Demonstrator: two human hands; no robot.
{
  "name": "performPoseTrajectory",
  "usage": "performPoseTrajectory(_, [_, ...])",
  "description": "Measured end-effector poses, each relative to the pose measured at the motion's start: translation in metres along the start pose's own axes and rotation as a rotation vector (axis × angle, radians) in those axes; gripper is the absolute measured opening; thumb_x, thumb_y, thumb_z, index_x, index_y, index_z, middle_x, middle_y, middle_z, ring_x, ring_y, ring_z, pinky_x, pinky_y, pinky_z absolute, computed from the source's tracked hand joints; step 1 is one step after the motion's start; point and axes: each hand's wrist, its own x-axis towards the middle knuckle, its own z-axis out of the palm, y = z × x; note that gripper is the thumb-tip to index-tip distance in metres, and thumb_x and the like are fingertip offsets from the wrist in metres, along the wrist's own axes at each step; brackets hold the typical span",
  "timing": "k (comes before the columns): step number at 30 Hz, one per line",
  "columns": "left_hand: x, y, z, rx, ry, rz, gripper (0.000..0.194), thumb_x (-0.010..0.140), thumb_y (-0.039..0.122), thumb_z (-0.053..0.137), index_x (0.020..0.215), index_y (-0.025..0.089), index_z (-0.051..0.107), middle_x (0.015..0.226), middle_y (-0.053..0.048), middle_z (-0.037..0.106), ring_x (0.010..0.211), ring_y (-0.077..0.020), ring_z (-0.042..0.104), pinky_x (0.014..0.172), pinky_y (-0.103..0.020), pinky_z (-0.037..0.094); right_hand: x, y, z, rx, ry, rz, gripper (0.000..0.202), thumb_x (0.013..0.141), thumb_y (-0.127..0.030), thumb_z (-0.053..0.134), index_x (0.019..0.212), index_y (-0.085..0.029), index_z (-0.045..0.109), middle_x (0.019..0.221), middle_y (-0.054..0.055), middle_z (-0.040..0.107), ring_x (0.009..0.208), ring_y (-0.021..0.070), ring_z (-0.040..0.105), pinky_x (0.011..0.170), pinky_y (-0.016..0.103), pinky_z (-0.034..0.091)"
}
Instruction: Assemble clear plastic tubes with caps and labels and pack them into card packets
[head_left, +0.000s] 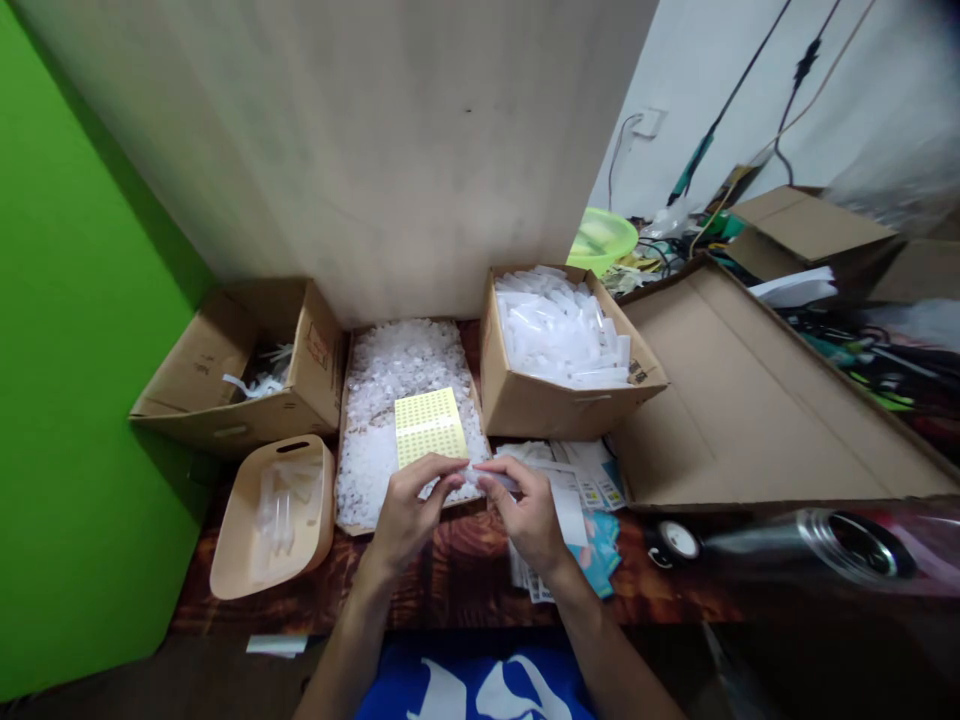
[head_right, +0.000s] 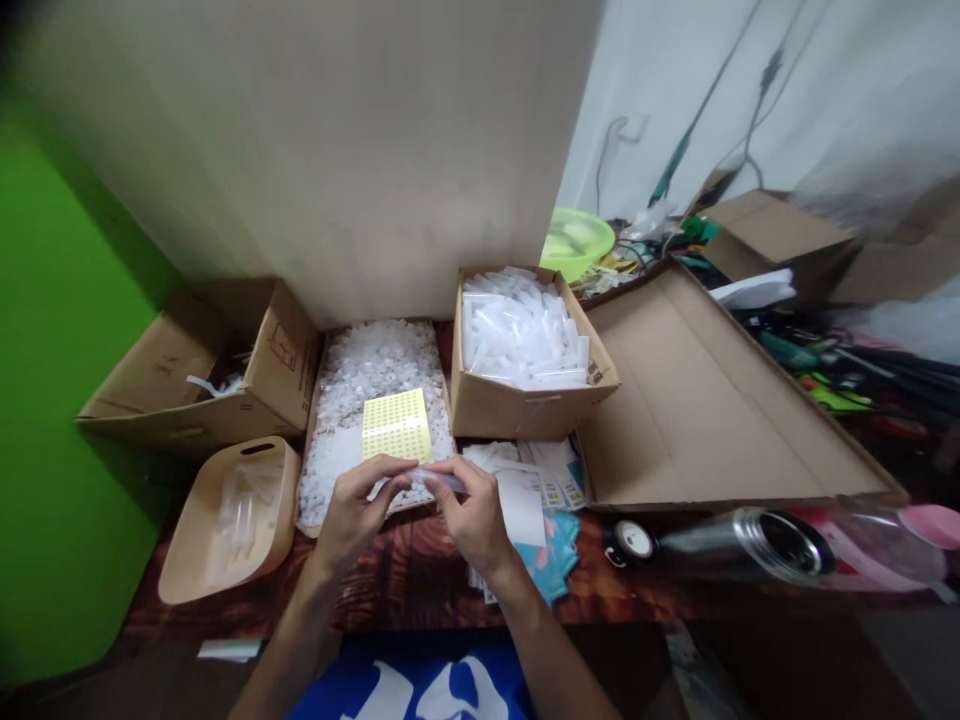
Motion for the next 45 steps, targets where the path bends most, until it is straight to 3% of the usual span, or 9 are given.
performPoseTrajectory(4, [-0.007, -0.003, 0.003, -0.066, 0.012, 0.014, 0.028, 0.086, 0.028, 0.075, 0.114, 0.025, 0.073, 0.122, -0.010, 0.072, 0.110, -0.0238, 0.069, 0.095, -0.035, 0.053, -0.004, 0.007, -0.001, 0.098, -0.031, 0.187, 0.032, 0.097, -0.046, 0.059, 0.085, -0.018, 0.070, 0.056, -0.003, 0.060, 0.046, 0.0128, 0.053, 0.051, 0.025, 0.043])
performPoseTrajectory(8, [-0.010, -0.002, 0.005, -0.011, 0.036, -0.231, 0.029, 0.097, 0.042, 0.056, 0.091, 0.019, 0.073, 0.073, -0.004, 0.072, 0.060, -0.0159, 0.064, 0.062, -0.026, 0.050, -0.006, 0.009, -0.002, 0.007, -0.032, 0.057, 0.022, 0.092, -0.040, 0.068, 0.092, -0.019, 0.075, 0.077, 0.003, 0.072, 0.069, 0.0184, 0.066, 0.065, 0.027, 0.049])
performPoseTrajectory(14, [-0.017, -0.001, 0.005, 0.007, 0.019, -0.166, 0.019, 0.083, 0.037, 0.075, 0.095, 0.022, 0.073, 0.085, -0.004, 0.074, 0.079, -0.0204, 0.068, 0.075, -0.028, 0.051, -0.009, 0.015, -0.001, 0.051, -0.032, 0.153, 0.028, 0.094, -0.042, 0.064, 0.083, -0.018, 0.072, 0.057, -0.002, 0.061, 0.052, 0.0148, 0.056, 0.053, 0.025, 0.043])
performPoseTrajectory(19, [-0.034, -0.008, 0.011, -0.123, -0.085, -0.407, 0.047, 0.099, 0.054, 0.046, 0.081, 0.018, 0.070, 0.054, -0.001, 0.060, 0.048, -0.0158, 0.054, 0.049, -0.025, 0.040, -0.010, 0.013, -0.002, -0.048, -0.098, -0.029, 0.012, 0.089, -0.031, 0.071, 0.092, -0.020, 0.076, 0.081, 0.004, 0.073, 0.071, 0.0195, 0.066, 0.065, 0.028, 0.050])
performPoseTrajectory(25, [-0.046, -0.016, 0.008, 0.107, -0.001, -0.159, 0.017, 0.093, 0.031, 0.061, 0.096, 0.021, 0.074, 0.082, -0.006, 0.074, 0.073, -0.0201, 0.066, 0.069, -0.027, 0.048, -0.017, 0.014, 0.008, 0.074, -0.100, 0.160, 0.022, 0.090, -0.038, 0.068, 0.082, -0.019, 0.074, 0.069, 0.002, 0.069, 0.063, 0.0167, 0.062, 0.061, 0.026, 0.048])
performPoseTrajectory(31, [-0.049, -0.038, -0.004, 0.133, -0.075, -0.036, 0.019, 0.088, 0.027, 0.068, 0.105, 0.025, 0.077, 0.089, -0.008, 0.076, 0.082, -0.0235, 0.069, 0.078, -0.032, 0.052, -0.022, 0.019, 0.026, 0.471, -0.048, 0.554, 0.037, 0.072, -0.051, 0.081, 0.073, -0.018, 0.063, 0.042, -0.009, 0.044, 0.034, 0.0067, 0.031, 0.034, 0.020, 0.023])
performPoseTrajectory(38, [-0.071, -0.029, -0.062, 0.479, 0.253, -0.111, 0.020, 0.093, 0.031, 0.061, 0.106, 0.023, 0.073, 0.100, -0.008, 0.076, 0.091, -0.0238, 0.069, 0.088, -0.034, 0.051, -0.024, 0.026, 0.011, 0.335, 0.082, 0.384, 0.033, 0.076, -0.044, 0.082, 0.097, -0.019, 0.074, 0.063, -0.002, 0.061, 0.051, 0.0115, 0.047, 0.047, 0.023, 0.039])
performPoseTrajectory(42, [-0.096, -0.025, -0.113, 0.781, 0.433, -0.222, 0.021, 0.095, 0.034, 0.055, 0.097, 0.022, 0.072, 0.095, -0.007, 0.076, 0.088, -0.0238, 0.069, 0.083, -0.032, 0.050, -0.026, 0.035, -0.014, 0.203, 0.138, 0.293, 0.031, 0.086, -0.050, 0.072, 0.081, -0.019, 0.071, 0.071, 0.002, 0.064, 0.060, 0.0145, 0.053, 0.056, 0.026, 0.044])
performPoseTrajectory(45, [-0.105, -0.036, -0.137, 0.903, 0.418, -0.354, 0.023, 0.094, 0.035, 0.053, 0.097, 0.021, 0.071, 0.098, -0.009, 0.077, 0.087, -0.0245, 0.069, 0.080, -0.032, 0.050, -0.024, 0.038, -0.035, 0.130, 0.170, 0.233, 0.038, 0.092, -0.053, 0.063, 0.073, -0.020, 0.064, 0.076, 0.003, 0.065, 0.071, 0.0183, 0.060, 0.071, 0.029, 0.049])
